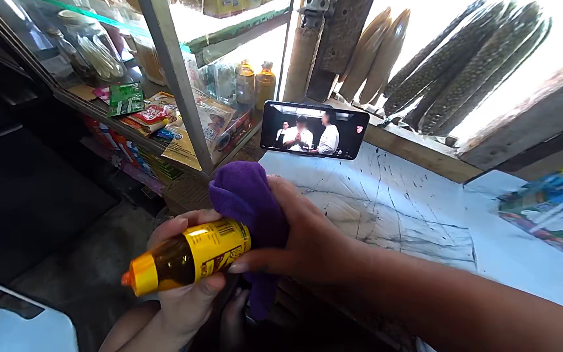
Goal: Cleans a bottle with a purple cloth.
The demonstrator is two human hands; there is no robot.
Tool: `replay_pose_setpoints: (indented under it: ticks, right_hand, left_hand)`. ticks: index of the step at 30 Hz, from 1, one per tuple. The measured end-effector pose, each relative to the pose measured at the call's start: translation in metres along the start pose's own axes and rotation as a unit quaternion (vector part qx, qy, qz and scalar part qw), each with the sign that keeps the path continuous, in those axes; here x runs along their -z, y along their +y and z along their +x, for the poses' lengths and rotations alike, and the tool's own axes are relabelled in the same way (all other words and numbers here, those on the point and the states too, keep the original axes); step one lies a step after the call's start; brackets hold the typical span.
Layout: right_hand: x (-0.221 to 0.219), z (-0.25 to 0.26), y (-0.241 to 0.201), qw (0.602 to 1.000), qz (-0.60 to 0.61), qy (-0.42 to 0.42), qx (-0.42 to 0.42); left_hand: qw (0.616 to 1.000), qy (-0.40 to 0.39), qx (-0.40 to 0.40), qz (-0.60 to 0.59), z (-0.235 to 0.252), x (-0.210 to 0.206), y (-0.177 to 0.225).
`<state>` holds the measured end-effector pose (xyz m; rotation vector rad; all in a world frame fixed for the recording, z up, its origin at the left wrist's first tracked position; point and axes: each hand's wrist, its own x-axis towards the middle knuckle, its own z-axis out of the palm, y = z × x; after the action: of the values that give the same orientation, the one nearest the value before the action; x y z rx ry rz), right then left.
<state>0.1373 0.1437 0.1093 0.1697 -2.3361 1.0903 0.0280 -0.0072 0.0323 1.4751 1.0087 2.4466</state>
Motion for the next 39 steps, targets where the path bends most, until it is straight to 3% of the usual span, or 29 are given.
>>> replay_pose_setpoints:
  ticks: [10, 14, 19, 25, 33, 39]
  right_hand:
    - [0.004, 0.004, -0.005, 0.994, 0.085, -0.009, -0.07]
    - [0.002, 0.002, -0.006, 0.996, 0.064, 0.029, -0.048]
    - [-0.001, 0.0, -0.002, 0.995, 0.049, 0.082, -0.008]
    - [0.0, 0.0, -0.002, 0.996, 0.086, 0.027, -0.027]
    - [0.004, 0.008, -0.003, 0.98, 0.183, -0.073, -0.016]
    - [0.005, 0.005, -0.001, 0.984, 0.165, -0.059, -0.015]
  left_hand:
    - [0.985, 0.001, -0.113, 0.131, -0.002, 0.009, -0.01]
    - [0.978, 0.003, -0.141, 0.151, 0.001, 0.01, -0.012]
    - [0.983, 0.012, -0.113, 0.142, 0.004, 0.002, -0.013]
    - [0.99, 0.005, -0.082, 0.114, -0.003, 0.003, -0.011]
    - [0.964, 0.012, -0.194, 0.183, -0.006, 0.012, -0.004]
    - [0.958, 0.057, -0.204, 0.194, -0.004, 0.026, -0.014]
